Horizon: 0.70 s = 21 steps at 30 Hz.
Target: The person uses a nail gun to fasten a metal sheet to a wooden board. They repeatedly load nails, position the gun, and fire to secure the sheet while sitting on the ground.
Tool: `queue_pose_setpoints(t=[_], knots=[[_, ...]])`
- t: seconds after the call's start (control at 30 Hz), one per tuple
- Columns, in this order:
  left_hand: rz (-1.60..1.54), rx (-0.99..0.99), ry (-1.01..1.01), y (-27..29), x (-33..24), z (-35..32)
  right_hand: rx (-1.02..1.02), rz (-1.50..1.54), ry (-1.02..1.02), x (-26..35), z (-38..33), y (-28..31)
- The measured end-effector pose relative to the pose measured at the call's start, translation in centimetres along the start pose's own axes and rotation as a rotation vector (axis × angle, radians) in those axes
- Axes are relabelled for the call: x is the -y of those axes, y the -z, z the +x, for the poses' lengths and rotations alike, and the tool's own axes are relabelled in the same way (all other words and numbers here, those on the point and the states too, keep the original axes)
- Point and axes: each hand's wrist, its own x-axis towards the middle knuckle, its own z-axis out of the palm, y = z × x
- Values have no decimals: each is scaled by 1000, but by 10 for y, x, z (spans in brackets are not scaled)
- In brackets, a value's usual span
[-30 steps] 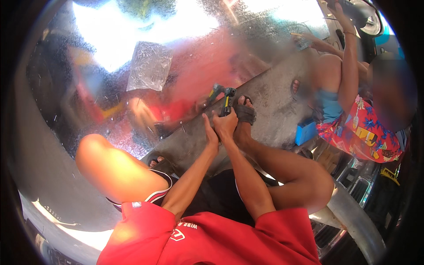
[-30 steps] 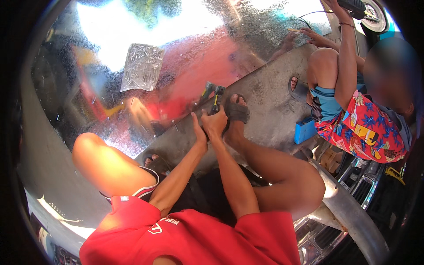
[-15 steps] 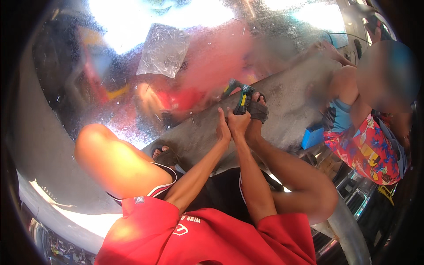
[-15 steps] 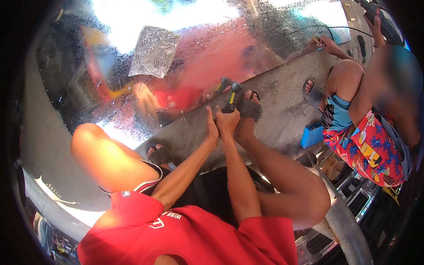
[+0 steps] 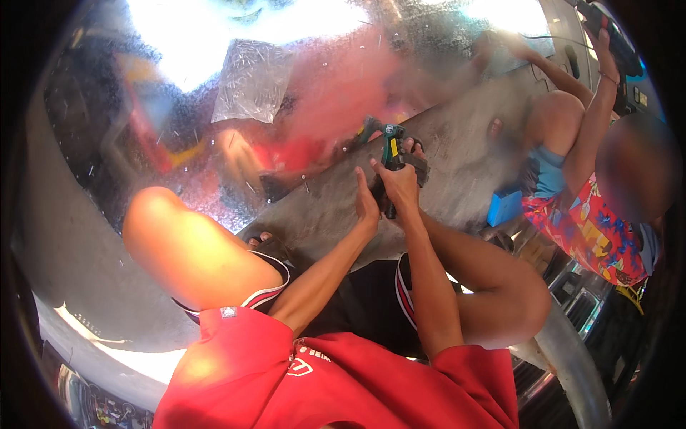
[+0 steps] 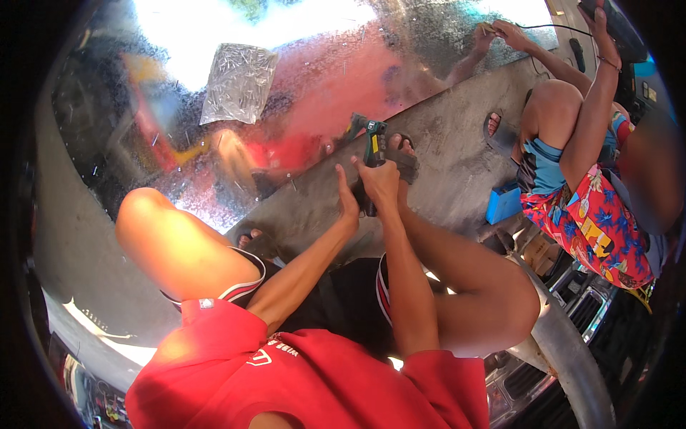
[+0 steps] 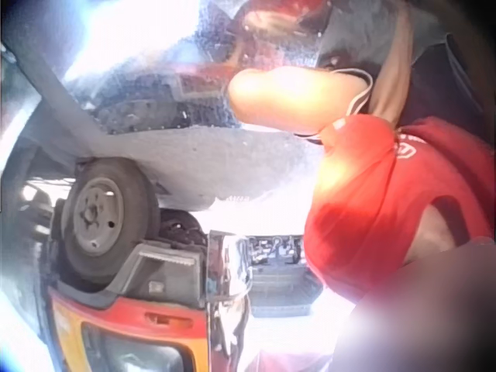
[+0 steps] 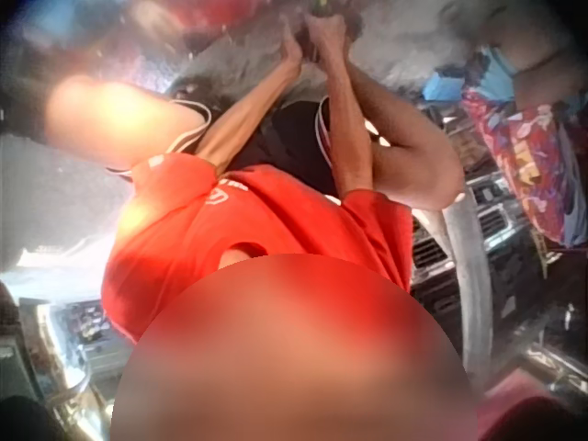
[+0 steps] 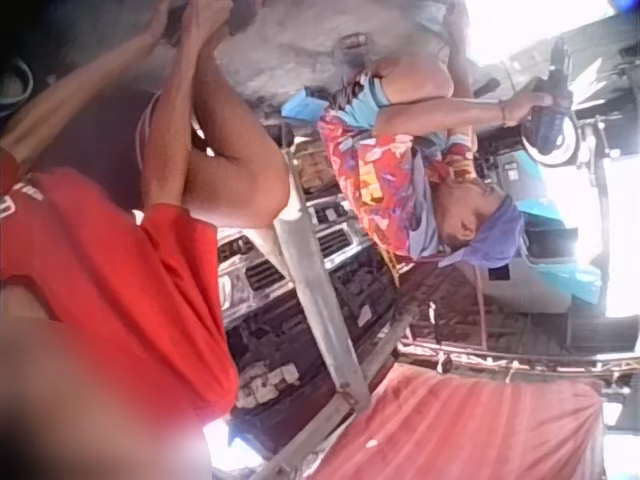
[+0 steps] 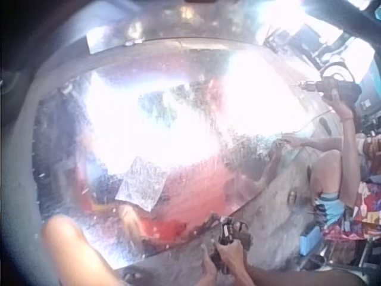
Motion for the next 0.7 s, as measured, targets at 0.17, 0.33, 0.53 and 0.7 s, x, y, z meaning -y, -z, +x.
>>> queue_pose_setpoints(t=[0.17,0.33,0.53,0.7], knots=[[20,-31,14,-1,1,1,-58,7,51,-13,9,-12],[-36,-114,-74,-7,5,-5,-200,-82,114,-21,10,-28],[62,48,20,0,-13,-7,258,165,-161,7,24,30],[84,53,-43,11,-16,-6,149,55,-142,11,4,23]])
